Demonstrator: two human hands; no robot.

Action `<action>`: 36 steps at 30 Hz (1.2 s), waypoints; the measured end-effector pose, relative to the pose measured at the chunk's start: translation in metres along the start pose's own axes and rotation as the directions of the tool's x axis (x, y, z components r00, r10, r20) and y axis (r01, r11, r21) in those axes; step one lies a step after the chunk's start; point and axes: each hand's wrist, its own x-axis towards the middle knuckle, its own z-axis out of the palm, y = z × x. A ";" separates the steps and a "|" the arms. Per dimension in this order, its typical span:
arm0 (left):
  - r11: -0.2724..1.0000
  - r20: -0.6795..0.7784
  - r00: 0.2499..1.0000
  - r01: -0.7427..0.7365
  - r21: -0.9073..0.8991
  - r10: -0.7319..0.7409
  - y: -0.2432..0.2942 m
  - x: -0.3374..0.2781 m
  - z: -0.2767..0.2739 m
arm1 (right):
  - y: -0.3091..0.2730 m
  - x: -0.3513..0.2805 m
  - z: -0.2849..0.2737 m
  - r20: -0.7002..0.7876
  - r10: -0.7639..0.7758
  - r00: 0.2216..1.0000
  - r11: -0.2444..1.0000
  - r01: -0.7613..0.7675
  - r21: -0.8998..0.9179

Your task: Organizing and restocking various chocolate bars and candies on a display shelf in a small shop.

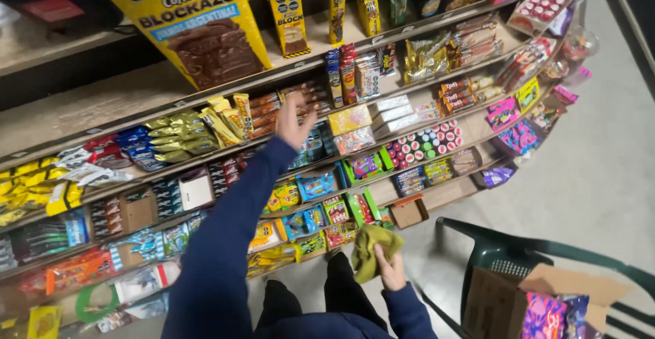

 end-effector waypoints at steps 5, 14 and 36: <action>0.880 -0.545 0.754 0.471 0.059 -0.367 -0.161 0.161 0.058 | 0.000 -0.007 -0.086 -0.217 0.105 0.971 0.987 -0.074 0.145; 0.818 -0.350 0.783 0.324 -0.474 -0.513 -0.153 0.187 0.029 | 0.042 -0.026 -0.139 -0.270 0.235 0.934 0.946 -0.155 0.286; 0.554 0.306 0.796 0.590 -0.587 -0.523 0.273 -0.137 -0.017 | -0.403 0.056 0.044 0.698 -0.622 0.353 0.250 0.935 -0.250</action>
